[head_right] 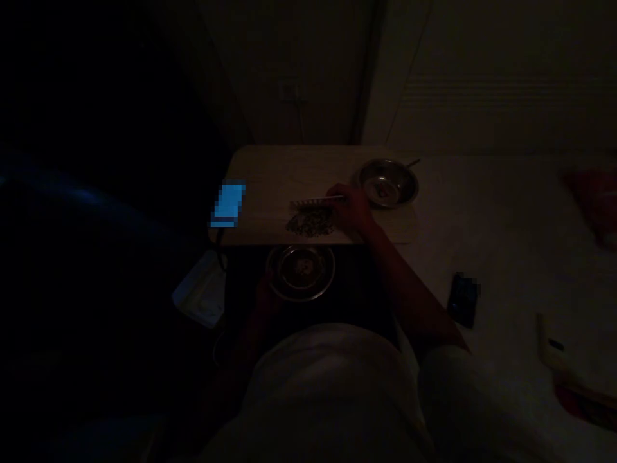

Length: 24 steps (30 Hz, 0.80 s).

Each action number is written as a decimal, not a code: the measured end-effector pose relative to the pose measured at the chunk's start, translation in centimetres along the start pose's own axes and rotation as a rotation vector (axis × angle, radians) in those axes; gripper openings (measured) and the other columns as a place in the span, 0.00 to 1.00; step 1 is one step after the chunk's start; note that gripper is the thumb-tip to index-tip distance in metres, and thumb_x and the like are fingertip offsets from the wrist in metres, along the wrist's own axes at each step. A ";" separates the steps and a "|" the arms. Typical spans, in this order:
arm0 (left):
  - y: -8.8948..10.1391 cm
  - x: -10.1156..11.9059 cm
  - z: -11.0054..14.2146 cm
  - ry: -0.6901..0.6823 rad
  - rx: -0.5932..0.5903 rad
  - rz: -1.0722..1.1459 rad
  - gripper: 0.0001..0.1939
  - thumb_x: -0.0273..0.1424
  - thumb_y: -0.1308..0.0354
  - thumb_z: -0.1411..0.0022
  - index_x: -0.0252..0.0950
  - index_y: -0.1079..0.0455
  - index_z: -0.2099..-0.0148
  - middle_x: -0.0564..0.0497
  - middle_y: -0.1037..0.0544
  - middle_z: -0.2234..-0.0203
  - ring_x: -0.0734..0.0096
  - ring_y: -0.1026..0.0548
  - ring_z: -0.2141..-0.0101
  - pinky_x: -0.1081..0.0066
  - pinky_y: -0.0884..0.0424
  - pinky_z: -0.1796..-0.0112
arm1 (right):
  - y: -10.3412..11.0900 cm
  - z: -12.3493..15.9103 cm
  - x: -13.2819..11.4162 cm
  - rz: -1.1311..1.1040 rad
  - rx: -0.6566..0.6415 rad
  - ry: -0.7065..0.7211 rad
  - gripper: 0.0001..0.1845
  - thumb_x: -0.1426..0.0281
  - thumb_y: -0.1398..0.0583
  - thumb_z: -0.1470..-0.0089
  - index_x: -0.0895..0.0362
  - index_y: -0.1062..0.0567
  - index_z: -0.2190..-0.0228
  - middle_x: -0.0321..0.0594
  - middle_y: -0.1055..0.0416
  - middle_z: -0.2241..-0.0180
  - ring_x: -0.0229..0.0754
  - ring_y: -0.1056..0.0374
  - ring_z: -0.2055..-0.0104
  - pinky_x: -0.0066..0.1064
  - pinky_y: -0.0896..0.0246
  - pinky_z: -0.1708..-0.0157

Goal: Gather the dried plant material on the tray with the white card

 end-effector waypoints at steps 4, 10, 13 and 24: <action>-0.6 0.0 0.3 0.010 -0.010 0.013 0.11 0.31 0.41 0.46 0.36 0.24 0.60 0.47 0.18 0.64 0.54 0.24 0.52 0.58 0.31 0.48 | -0.1 0.1 0.2 -0.005 -0.013 0.002 0.06 0.66 0.39 0.51 0.54 0.24 0.70 0.37 0.23 0.69 0.44 0.29 0.66 0.35 0.35 0.62; -0.4 0.1 0.3 0.001 0.021 -0.003 0.12 0.31 0.41 0.46 0.36 0.24 0.59 0.48 0.18 0.65 0.55 0.24 0.52 0.57 0.32 0.47 | 0.1 0.0 0.0 0.000 -0.006 0.022 0.06 0.66 0.38 0.51 0.55 0.23 0.70 0.37 0.23 0.70 0.43 0.28 0.66 0.34 0.36 0.62; -0.6 0.2 0.3 0.001 -0.026 0.005 0.13 0.31 0.41 0.47 0.36 0.24 0.58 0.47 0.18 0.64 0.53 0.27 0.49 0.56 0.33 0.46 | 0.1 0.0 -0.1 0.020 -0.020 0.023 0.07 0.66 0.38 0.51 0.55 0.23 0.70 0.37 0.23 0.69 0.44 0.28 0.66 0.35 0.36 0.62; -0.9 0.2 0.6 0.000 -0.018 0.008 0.13 0.31 0.41 0.46 0.38 0.24 0.57 0.48 0.18 0.63 0.54 0.26 0.49 0.56 0.33 0.47 | 0.0 -0.2 0.1 0.031 -0.020 0.026 0.08 0.65 0.39 0.50 0.54 0.22 0.68 0.37 0.22 0.67 0.45 0.27 0.64 0.36 0.34 0.60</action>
Point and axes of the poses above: each hand's wrist, its own z-axis away from the middle knuckle, its own y-axis out of the back of the hand, x = y × z, the point moved 9 cm from there along -z, towards the middle knuckle
